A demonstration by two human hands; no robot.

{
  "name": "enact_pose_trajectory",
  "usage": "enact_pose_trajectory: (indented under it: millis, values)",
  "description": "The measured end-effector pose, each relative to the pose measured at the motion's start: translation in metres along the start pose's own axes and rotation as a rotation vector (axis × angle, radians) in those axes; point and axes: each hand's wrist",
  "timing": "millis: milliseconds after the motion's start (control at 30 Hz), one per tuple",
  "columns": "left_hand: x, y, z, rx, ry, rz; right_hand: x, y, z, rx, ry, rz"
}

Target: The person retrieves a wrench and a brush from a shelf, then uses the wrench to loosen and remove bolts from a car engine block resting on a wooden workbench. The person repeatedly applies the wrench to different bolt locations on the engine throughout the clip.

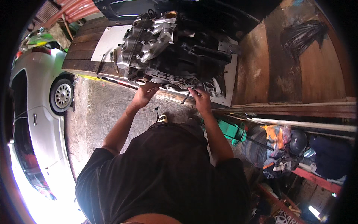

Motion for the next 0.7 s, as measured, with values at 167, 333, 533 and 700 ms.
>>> enact_pose_trajectory:
  millis: [167,333,533,700]
  values:
    - [0.021,-0.012,-0.011,0.287,0.355,-0.071,-0.006,-0.007,-0.016,0.087,-0.015,-0.005]
    - [0.037,-0.005,-0.013,0.443,0.421,-0.094,-0.002,-0.018,-0.027,0.271,0.039,0.078]
    - [0.043,0.007,0.001,0.635,0.363,-0.104,0.007,-0.033,-0.023,-0.007,-0.155,0.074]
    - [0.045,0.013,0.009,0.756,0.288,-0.081,0.008,-0.046,-0.037,-0.198,-0.247,0.160]
Point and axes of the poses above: each hand's wrist, its own x-axis towards the middle knuckle, its own y-axis out of the palm, z = x × y, and after that the axes turned 9 degrees about x, right-handed
